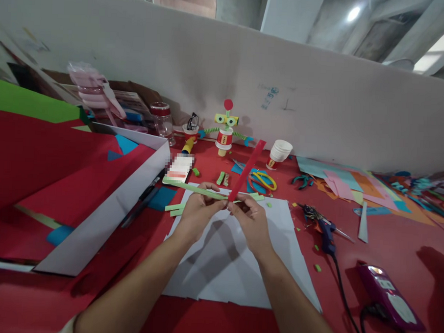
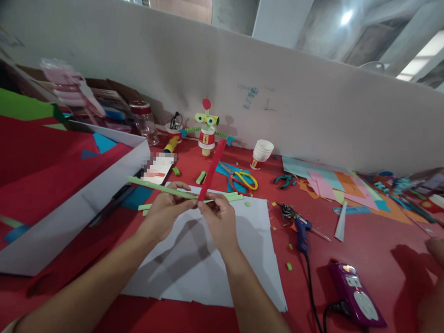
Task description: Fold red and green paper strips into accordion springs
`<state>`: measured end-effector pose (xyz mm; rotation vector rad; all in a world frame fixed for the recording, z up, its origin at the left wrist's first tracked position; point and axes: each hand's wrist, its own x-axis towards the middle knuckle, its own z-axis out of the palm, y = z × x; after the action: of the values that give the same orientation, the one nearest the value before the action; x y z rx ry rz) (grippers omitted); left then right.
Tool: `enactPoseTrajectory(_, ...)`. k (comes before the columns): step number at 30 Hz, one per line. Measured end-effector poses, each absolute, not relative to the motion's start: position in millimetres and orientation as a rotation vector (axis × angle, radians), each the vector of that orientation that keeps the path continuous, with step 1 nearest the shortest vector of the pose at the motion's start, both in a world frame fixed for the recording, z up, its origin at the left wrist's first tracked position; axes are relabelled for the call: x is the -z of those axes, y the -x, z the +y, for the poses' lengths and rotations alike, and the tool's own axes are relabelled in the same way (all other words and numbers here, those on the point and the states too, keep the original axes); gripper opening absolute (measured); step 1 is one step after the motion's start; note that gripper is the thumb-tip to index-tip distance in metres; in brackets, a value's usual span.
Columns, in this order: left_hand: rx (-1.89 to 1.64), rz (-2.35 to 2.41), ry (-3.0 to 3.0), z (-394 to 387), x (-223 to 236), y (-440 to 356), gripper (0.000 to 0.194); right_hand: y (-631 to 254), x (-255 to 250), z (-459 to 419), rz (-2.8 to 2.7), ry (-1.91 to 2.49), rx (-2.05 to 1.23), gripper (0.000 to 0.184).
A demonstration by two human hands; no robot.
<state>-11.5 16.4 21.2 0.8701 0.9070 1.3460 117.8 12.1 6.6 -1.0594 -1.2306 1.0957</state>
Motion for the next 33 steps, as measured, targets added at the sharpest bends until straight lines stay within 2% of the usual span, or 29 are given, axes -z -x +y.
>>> enactPoseTrajectory(7, -1.376, 1.071, -1.181, 17, -22, 16, 0.029, -120, -5, 11, -1.398, 1.091, -0.874, 0.011)
enactPoseTrajectory(12, -1.353, 0.930, -1.098, 20, -24, 19, 0.032, -123, -9, 9, -1.620, 1.042, -0.612, 0.015)
enactPoseTrajectory(21, -1.221, 0.836, -0.895, 21, -23, 26, 0.040, -121, -6, 9, -1.608, 1.004, -0.777, 0.010)
enactPoseTrajectory(33, -1.095, 0.855, -0.755, 21, -25, 28, 0.041, -123, -8, 8, -1.739, 1.043, -0.603, 0.011)
